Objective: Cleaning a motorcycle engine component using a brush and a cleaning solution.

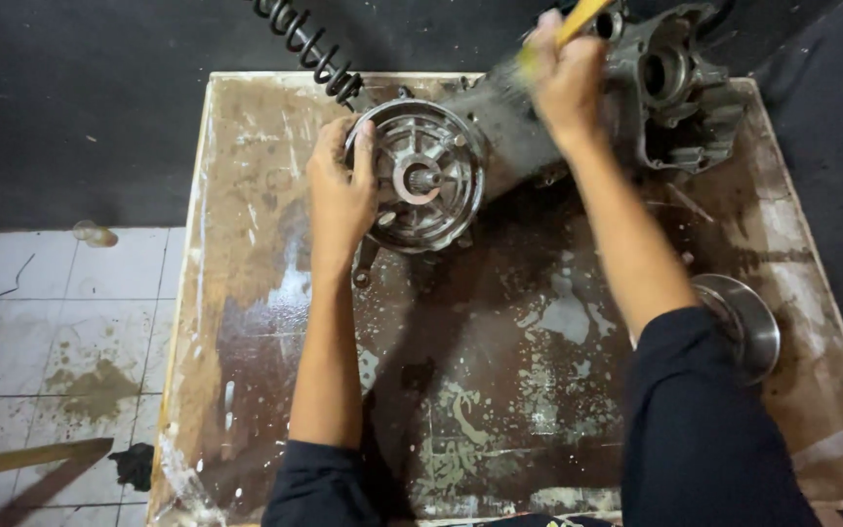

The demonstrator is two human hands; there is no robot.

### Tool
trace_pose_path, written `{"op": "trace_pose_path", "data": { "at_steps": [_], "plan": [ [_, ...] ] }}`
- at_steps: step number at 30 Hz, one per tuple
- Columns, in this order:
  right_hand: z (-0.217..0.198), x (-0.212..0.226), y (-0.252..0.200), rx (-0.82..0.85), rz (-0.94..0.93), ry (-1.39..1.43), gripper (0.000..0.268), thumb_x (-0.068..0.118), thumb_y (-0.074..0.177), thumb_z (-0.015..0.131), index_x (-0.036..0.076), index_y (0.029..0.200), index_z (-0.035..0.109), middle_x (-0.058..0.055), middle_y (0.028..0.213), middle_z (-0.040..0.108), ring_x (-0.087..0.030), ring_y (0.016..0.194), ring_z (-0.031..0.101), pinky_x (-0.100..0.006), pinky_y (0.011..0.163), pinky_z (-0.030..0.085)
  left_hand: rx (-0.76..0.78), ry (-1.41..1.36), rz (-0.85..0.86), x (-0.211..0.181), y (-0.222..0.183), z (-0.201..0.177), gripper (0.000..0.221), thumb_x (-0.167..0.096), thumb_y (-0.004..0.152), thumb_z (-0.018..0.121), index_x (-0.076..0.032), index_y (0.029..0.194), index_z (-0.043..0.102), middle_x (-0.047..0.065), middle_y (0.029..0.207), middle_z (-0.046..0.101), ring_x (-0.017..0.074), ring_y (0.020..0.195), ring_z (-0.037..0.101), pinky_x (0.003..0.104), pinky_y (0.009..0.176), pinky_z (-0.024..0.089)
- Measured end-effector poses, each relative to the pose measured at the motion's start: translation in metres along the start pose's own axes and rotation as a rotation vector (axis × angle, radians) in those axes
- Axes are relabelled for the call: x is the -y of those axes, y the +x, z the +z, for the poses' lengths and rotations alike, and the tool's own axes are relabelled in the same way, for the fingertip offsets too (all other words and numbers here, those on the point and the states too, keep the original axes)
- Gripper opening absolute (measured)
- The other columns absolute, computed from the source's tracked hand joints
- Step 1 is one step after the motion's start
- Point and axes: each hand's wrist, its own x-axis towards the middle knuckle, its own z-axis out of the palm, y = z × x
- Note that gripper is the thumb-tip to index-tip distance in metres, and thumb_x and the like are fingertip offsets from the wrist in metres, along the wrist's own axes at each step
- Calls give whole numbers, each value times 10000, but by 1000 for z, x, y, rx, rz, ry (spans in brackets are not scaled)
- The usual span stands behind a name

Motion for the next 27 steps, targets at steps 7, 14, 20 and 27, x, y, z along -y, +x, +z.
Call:
{"op": "trace_pose_path", "data": {
  "at_steps": [7,14,20,27],
  "plan": [
    [34,22,7,49,121,-193,511,271,1163,481,126,683,584,41,552,535,-94,399,480,-234,341,379,5,-42,-23,6,1,2,273,-207,1055,619,51,1135,656,152,1043,721,216,963,691,333,879,550],
    [70,-41,19,122,144,329,493,333,1145,570,67,744,677,-2,589,580,-110,481,528,-276,435,407,32,-84,-34,7,0,2,263,-186,1073,600,59,1150,652,146,1074,709,206,987,678,321,892,543],
    [1,-69,26,120,16,-584,562,308,1244,481,56,778,669,-25,660,596,-118,516,541,-286,469,446,28,-89,-34,6,1,1,258,-184,1067,600,57,1142,651,142,1070,703,200,990,675,317,896,539],
    [68,20,-14,128,2,64,467,336,1128,564,71,755,655,15,597,515,-97,439,442,-256,370,314,32,-106,-26,11,1,3,260,-194,1073,605,48,1157,649,140,1100,698,201,1003,670,315,906,540]
  ]
}}
